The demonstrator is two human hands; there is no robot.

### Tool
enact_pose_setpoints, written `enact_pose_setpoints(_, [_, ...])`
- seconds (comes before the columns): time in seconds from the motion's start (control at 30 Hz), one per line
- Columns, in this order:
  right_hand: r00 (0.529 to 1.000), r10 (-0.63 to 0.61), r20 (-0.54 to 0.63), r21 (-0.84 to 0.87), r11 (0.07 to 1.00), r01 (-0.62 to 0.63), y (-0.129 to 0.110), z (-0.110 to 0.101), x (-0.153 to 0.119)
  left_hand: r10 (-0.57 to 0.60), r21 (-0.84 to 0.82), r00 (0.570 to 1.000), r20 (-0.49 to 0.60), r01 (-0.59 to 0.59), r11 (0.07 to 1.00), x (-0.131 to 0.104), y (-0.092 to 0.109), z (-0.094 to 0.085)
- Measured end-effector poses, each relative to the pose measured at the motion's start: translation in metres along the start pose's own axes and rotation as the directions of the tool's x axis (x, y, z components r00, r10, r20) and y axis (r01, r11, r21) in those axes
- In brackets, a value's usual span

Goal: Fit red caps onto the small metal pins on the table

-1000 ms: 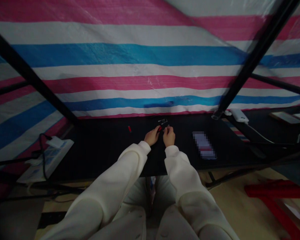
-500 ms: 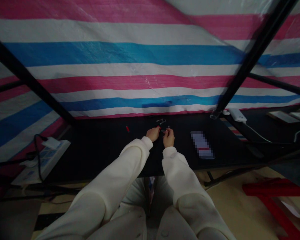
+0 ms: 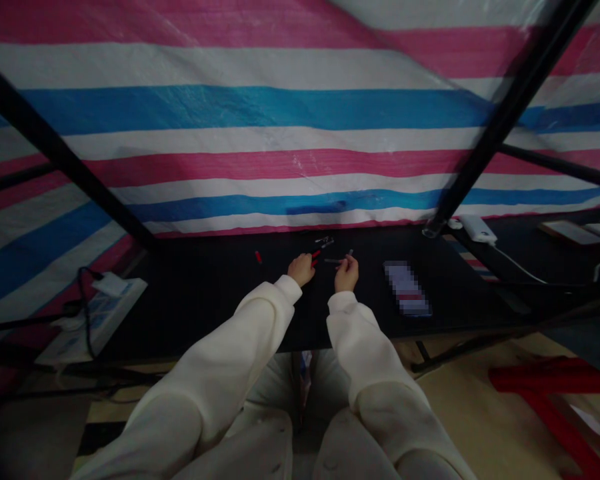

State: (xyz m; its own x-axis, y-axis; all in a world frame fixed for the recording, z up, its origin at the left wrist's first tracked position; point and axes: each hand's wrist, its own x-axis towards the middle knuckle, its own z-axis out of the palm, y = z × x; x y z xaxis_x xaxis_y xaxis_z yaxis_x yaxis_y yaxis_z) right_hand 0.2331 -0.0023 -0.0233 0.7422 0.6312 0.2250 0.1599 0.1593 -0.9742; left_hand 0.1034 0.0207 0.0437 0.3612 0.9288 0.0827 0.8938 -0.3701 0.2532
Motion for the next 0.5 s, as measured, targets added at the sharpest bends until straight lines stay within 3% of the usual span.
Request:
enact_pose_setpoints(0.1, [0.998,-0.009,0.061,-0.006,1.000,0.010,0.000,0.001,-0.002,0.043,-0.155,0.996,-0.073,-0.053,0.987,-0.010,-0.010,-0.006])
enact_pose_setpoints(0.2, [0.985,-0.065,0.162,0.008,0.998,0.065,-0.005,0.003,-0.007,0.012,-0.434,0.987,-0.160,-0.081,0.897,-0.023,-0.017,-0.014])
enact_pose_setpoints(0.27, [0.959,-0.114,0.258,0.010,0.993,0.115,-0.013,0.005,-0.015,-0.087,-0.655,0.983,-0.161,-0.040,0.755,-0.033,-0.019,-0.020])
enact_pose_setpoints(0.33, [0.920,-0.162,0.358,0.004,0.985,0.172,-0.025,0.006,-0.027,-0.194,-0.832,0.968,-0.160,-0.026,0.554,-0.043,-0.020,-0.027])
enact_pose_setpoints(0.43, [0.849,-0.263,0.458,0.031,0.959,0.281,-0.049,0.006,-0.048,-0.316,-0.942,0.924,-0.217,-0.113,0.315,-0.059,-0.020,-0.040])
enact_pose_setpoints(0.5, [0.815,-0.318,0.484,0.047,0.940,0.339,-0.065,0.005,-0.061,-0.362,-0.950,0.893,-0.268,-0.182,0.255,-0.069,-0.020,-0.048])
